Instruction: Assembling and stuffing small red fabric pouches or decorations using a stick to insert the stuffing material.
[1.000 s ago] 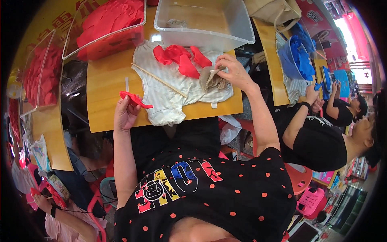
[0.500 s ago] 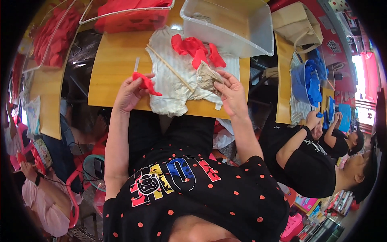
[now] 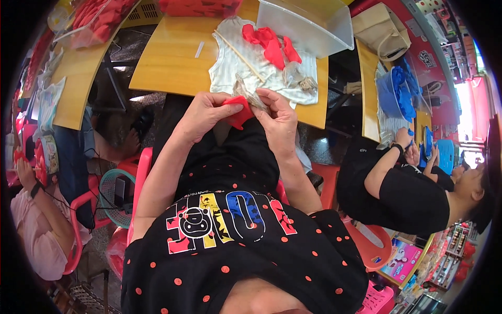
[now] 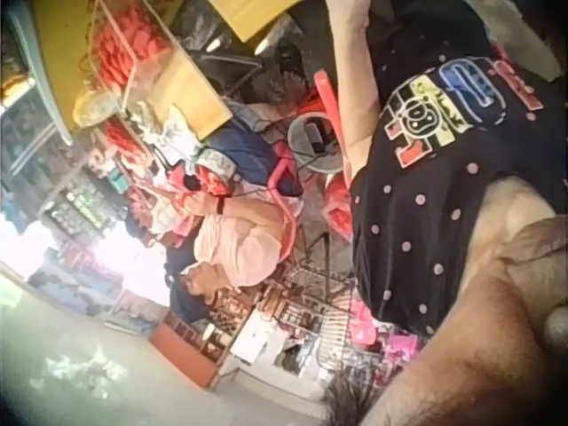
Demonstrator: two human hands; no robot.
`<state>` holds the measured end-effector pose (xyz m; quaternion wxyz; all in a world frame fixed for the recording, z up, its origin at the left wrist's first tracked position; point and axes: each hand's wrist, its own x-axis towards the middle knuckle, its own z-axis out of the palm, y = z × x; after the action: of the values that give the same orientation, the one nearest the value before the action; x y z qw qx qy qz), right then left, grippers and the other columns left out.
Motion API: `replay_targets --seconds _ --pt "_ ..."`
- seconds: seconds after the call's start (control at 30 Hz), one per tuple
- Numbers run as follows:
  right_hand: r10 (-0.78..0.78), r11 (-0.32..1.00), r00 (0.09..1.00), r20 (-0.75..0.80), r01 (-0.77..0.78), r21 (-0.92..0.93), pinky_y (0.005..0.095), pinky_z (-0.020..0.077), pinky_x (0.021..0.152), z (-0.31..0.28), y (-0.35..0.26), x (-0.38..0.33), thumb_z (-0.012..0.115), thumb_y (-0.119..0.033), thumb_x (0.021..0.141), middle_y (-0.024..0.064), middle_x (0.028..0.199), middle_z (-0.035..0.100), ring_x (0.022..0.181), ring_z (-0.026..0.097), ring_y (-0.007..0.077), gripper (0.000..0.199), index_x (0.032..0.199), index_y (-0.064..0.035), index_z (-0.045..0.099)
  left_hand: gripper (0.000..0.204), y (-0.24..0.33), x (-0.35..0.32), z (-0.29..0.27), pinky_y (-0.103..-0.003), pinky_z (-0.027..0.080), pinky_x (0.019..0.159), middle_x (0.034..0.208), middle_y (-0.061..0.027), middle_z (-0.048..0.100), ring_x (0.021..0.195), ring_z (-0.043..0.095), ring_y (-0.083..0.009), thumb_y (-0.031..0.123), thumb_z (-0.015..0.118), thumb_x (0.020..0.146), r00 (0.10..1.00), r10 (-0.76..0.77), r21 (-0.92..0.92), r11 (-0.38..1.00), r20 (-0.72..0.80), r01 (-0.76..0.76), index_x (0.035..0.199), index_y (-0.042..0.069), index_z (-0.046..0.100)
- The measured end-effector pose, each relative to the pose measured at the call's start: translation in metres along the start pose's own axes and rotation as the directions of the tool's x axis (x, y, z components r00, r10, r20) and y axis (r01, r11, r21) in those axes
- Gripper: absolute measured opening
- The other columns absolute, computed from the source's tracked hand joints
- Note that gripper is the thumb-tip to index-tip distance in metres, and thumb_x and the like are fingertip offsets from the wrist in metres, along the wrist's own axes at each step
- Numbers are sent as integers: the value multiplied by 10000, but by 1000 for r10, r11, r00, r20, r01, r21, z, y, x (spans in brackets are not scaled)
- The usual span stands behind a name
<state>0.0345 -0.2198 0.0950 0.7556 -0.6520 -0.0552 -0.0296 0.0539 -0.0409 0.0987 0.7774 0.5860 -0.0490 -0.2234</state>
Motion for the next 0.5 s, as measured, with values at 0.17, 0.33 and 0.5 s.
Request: replay_targets --seconds 0.17,0.33,0.5 --pt "116 968 993 21 -118 223 198 479 713 -12 11 -15 628 -34 848 54 914 641 791 598 88 237 1076 20 590 177 3 -25 1 -273 535 681 827 -88 668 732 643 -148 117 634 853 994 108 -33 994 -5 -108 919 -44 669" --pt "355 868 861 366 -448 214 222 489 666 -25 19 -26 546 -237 927 7 877 643 725 601 83 252 1025 -17 620 145 20 -46 6 -243 495 628 765 -49 643 699 609 -107 100 623 857 940 324 314 886 109 -342 869 -39 661" --pt "263 760 796 545 -519 391 229 476 756 4 4 -40 598 -134 885 37 1037 610 824 600 102 237 1084 -10 574 93 38 -62 6 -242 450 630 720 -16 593 658 537 -84 60 621 836 897 127 505 789 424 -351 819 -26 651"
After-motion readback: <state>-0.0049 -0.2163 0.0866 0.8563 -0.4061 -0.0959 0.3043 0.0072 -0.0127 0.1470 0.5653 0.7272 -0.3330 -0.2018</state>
